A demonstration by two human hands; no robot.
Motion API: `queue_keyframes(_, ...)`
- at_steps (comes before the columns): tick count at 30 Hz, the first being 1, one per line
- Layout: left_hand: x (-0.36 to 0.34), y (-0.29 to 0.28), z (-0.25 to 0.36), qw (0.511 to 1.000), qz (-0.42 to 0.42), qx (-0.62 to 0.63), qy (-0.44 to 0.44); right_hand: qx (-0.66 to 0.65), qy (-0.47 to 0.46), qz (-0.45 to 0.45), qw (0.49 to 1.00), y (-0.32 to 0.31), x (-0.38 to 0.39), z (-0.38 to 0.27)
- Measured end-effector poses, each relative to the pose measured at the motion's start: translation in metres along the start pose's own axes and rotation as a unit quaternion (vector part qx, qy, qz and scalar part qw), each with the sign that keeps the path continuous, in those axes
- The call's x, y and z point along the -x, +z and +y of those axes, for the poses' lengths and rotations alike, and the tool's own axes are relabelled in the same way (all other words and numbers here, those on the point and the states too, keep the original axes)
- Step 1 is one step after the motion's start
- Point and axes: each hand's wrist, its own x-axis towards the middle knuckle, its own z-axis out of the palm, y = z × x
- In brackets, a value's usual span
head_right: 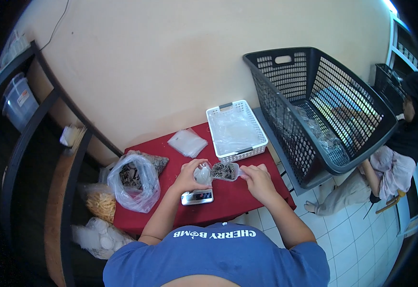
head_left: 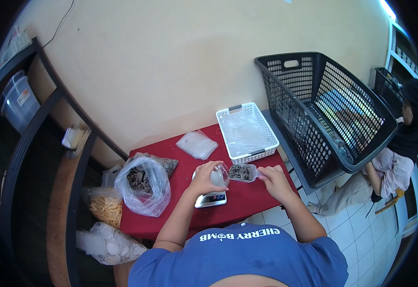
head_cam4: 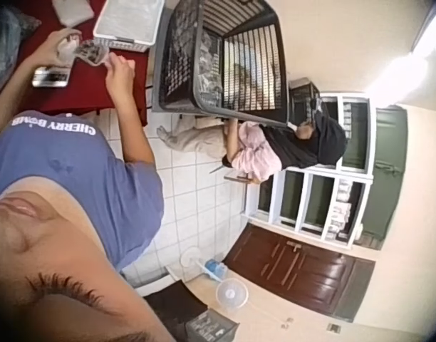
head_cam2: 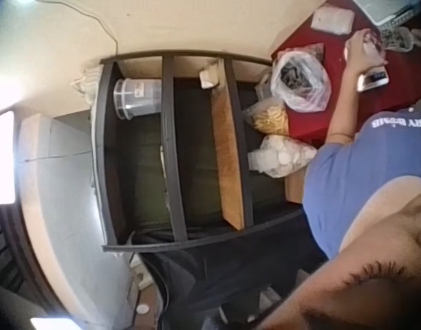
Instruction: Weighing dried mushrooms on a digital scale and placing them into small plastic bags.
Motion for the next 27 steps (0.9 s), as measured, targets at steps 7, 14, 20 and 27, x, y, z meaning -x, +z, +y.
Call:
queue_keyframes(7, 0.028, -0.022, 0.007, 0.999, 0.038, -0.009, 0.037, 0.272, -0.147, -0.045, 0.95, 0.026, -0.042, -0.053)
queue_keyframes(14, 0.045, -0.034, -0.011, 0.994, 0.078, 0.081, 0.011, 0.398, -0.247, 0.011, 0.883, 0.061, -0.066, -0.111)
queue_keyframes(20, 0.05, -0.032, -0.031, 0.979, 0.113, 0.17, -0.006, 0.437, -0.289, 0.075, 0.848, 0.075, -0.067, -0.132)
queue_keyframes(27, 0.047, -0.022, -0.038, 0.971, 0.126, 0.203, 0.011, 0.402, -0.188, 0.025, 0.896, 0.07, -0.064, -0.119)
